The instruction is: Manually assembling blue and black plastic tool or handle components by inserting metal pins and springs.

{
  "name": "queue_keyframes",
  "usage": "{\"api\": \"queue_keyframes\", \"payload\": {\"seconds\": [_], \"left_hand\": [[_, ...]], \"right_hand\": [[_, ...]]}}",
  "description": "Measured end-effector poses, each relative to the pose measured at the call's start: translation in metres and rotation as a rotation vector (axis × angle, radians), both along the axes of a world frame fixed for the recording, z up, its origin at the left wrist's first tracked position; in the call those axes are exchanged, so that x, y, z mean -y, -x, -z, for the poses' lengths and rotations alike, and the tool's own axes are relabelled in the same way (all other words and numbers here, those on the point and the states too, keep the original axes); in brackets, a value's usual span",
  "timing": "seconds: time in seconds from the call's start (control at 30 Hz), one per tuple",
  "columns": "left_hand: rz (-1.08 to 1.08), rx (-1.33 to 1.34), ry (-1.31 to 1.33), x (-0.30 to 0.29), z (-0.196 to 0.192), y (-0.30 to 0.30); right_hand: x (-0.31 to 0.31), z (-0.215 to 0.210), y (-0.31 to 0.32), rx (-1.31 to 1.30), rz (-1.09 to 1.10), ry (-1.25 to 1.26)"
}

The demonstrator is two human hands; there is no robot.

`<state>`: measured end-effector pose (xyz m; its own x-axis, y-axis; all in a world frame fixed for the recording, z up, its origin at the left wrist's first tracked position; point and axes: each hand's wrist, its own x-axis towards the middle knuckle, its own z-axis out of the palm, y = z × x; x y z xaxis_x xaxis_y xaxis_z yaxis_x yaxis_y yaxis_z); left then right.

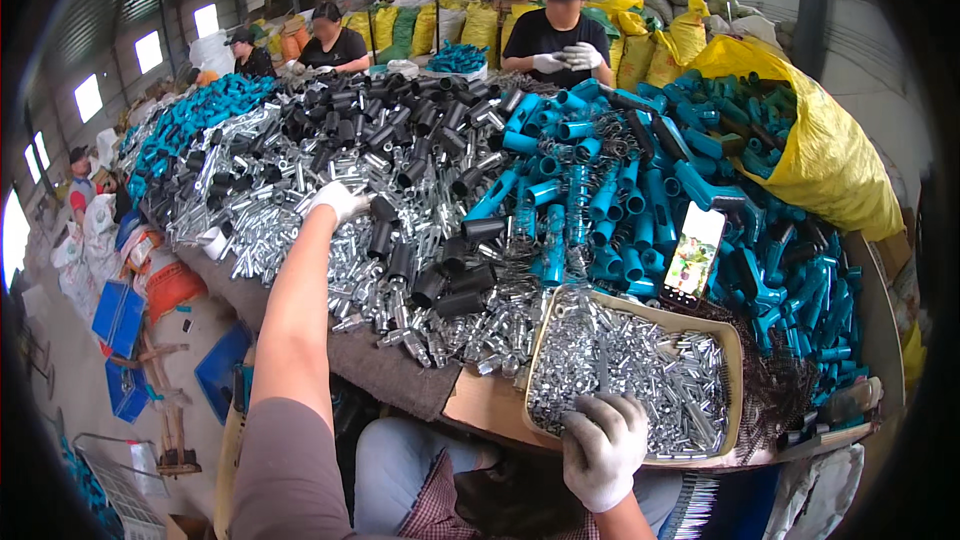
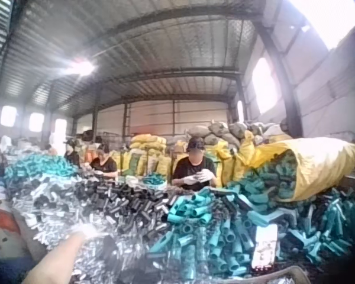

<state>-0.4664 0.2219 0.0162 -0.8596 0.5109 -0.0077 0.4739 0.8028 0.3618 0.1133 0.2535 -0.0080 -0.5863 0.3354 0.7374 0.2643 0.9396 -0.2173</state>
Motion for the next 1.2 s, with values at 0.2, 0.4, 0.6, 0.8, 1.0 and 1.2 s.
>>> {"api": "queue_keyframes", "payload": {"seconds": [0.2,0.4,0.6,0.8,1.0,1.2], "left_hand": [[0.182,0.255,-0.219,-0.003,0.010,-0.009],[0.241,0.370,-0.352,-0.047,-0.010,-0.131],[0.686,0.045,-0.157,-0.045,-0.023,-0.122],[-0.117,-0.311,-0.321,0.014,-0.021,-0.022],[0.017,-0.374,0.074,-0.024,0.011,-0.002],[0.289,-0.297,-0.362,-0.002,-0.018,-0.075]], "right_hand": [[0.003,0.000,0.007,-0.018,0.000,-0.010],[0.006,-0.001,0.004,0.007,0.021,-0.012],[0.003,0.006,0.007,0.017,0.042,-0.006],[0.008,0.000,0.008,0.058,0.047,-0.009],[0.004,-0.001,0.003,0.067,0.101,-0.038],[-0.001,-0.001,0.009,-0.008,-0.035,0.011]]}}
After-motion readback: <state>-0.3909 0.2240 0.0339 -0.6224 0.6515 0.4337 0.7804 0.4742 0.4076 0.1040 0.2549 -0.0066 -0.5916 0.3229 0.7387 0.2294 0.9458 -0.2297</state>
